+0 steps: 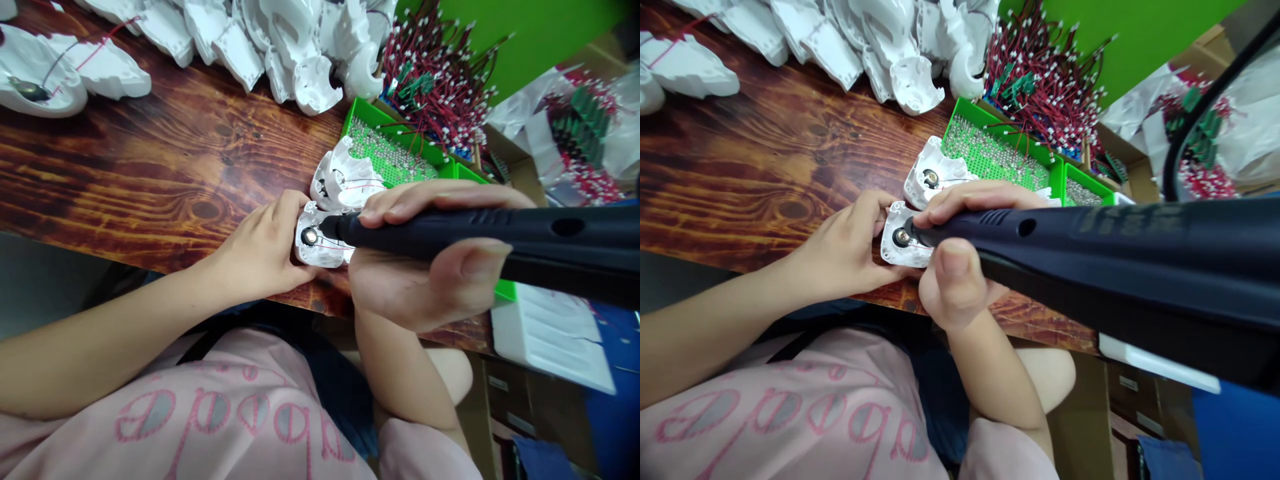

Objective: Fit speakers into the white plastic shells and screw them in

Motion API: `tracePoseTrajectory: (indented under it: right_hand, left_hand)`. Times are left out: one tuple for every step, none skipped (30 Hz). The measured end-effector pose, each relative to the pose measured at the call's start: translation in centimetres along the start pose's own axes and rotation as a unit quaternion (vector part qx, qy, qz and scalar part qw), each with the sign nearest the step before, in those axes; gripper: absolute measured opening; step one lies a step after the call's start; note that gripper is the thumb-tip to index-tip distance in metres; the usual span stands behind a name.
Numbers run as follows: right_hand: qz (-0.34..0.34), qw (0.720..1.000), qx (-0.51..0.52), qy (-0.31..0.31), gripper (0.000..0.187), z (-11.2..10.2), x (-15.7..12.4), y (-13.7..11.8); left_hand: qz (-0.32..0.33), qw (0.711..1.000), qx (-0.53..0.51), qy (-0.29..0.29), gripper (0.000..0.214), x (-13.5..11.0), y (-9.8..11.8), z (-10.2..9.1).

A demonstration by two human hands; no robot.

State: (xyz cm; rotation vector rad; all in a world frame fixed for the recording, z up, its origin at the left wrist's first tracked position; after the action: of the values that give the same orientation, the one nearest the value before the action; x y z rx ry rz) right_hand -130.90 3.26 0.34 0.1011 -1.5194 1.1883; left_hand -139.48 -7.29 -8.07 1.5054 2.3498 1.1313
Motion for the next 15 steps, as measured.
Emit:
tracePoseTrajectory:
  right_hand:
    - [0.016, 1.0, -0.011, 0.011, 0.032, 0.03, -0.09, -0.31]
    - [0.039, 0.999, -0.022, 0.024, 0.03, 0.07, -0.22, -0.48]
    - [0.064, 0.997, -0.033, 0.033, 0.028, 0.13, -0.35, -0.47]
    - [0.078, 0.996, -0.038, 0.037, 0.027, 0.23, -0.46, -0.38]
    - [0.071, 0.996, -0.037, 0.04, 0.026, 0.33, -0.48, -0.33]
    - [0.046, 0.998, -0.029, 0.042, 0.026, 0.38, -0.44, -0.32]
    - [0.011, 0.999, -0.018, 0.045, 0.026, 0.37, -0.39, -0.33]
    - [-0.02, 0.999, -0.01, 0.048, 0.026, 0.34, -0.34, -0.28]
    - [-0.041, 0.998, -0.005, 0.052, 0.026, 0.29, -0.3, -0.2]
    - [-0.049, 0.997, -0.003, 0.056, 0.027, 0.26, -0.26, -0.12]
    - [-0.041, 0.997, -0.005, 0.058, 0.028, 0.28, -0.19, -0.06]
    - [-0.015, 0.998, -0.012, 0.058, 0.029, 0.38, -0.12, 0.04]
    - [0.02, 0.998, -0.024, 0.057, 0.031, 0.51, -0.07, 0.16]
    - [0.051, 0.996, -0.036, 0.056, 0.033, 0.65, -0.06, 0.19]
    - [0.07, 0.995, -0.045, 0.058, 0.034, 0.74, -0.07, 0.13]
  left_hand:
    - [-0.001, 1.0, -0.004, -0.002, 0.065, 0.01, 0.01, 0.02]
    - [-0.002, 1.0, -0.009, -0.004, 0.065, 0.03, 0.02, 0.04]
    - [-0.003, 1.0, -0.014, -0.005, 0.066, 0.04, 0.01, 0.06]
    - [-0.005, 1.0, -0.017, -0.004, 0.066, 0.04, -0.02, 0.06]
    - [-0.007, 1.0, -0.018, -0.004, 0.066, 0.04, -0.06, 0.07]
    - [-0.009, 1.0, -0.017, -0.003, 0.067, 0.04, -0.1, 0.07]
    - [-0.01, 1.0, -0.015, -0.001, 0.067, 0.03, -0.13, 0.05]
    - [-0.009, 1.0, -0.013, -0.001, 0.067, 0.01, -0.15, 0.05]
    - [-0.009, 1.0, -0.01, 0.0, 0.067, 0.0, -0.16, 0.03]
    - [-0.009, 1.0, -0.008, 0.001, 0.067, -0.01, -0.15, 0.0]
    - [-0.009, 1.0, -0.005, 0.002, 0.067, -0.02, -0.14, -0.04]
    - [-0.009, 1.0, -0.004, 0.002, 0.066, -0.01, -0.11, -0.07]
    - [-0.011, 1.0, -0.004, 0.001, 0.066, 0.02, -0.08, -0.08]
    - [-0.013, 1.0, -0.006, 0.0, 0.066, 0.06, -0.07, -0.1]
    - [-0.015, 1.0, -0.009, -0.002, 0.066, 0.1, -0.05, -0.09]
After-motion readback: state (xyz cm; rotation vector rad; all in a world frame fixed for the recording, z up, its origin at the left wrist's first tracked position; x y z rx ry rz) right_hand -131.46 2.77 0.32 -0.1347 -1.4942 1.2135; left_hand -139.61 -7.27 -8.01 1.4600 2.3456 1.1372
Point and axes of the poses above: each hand's wrist, its own x-axis towards the middle knuckle, its own z-axis out of the palm, y = z × x, the point moved 7 cm from there along x, towards the middle knuckle
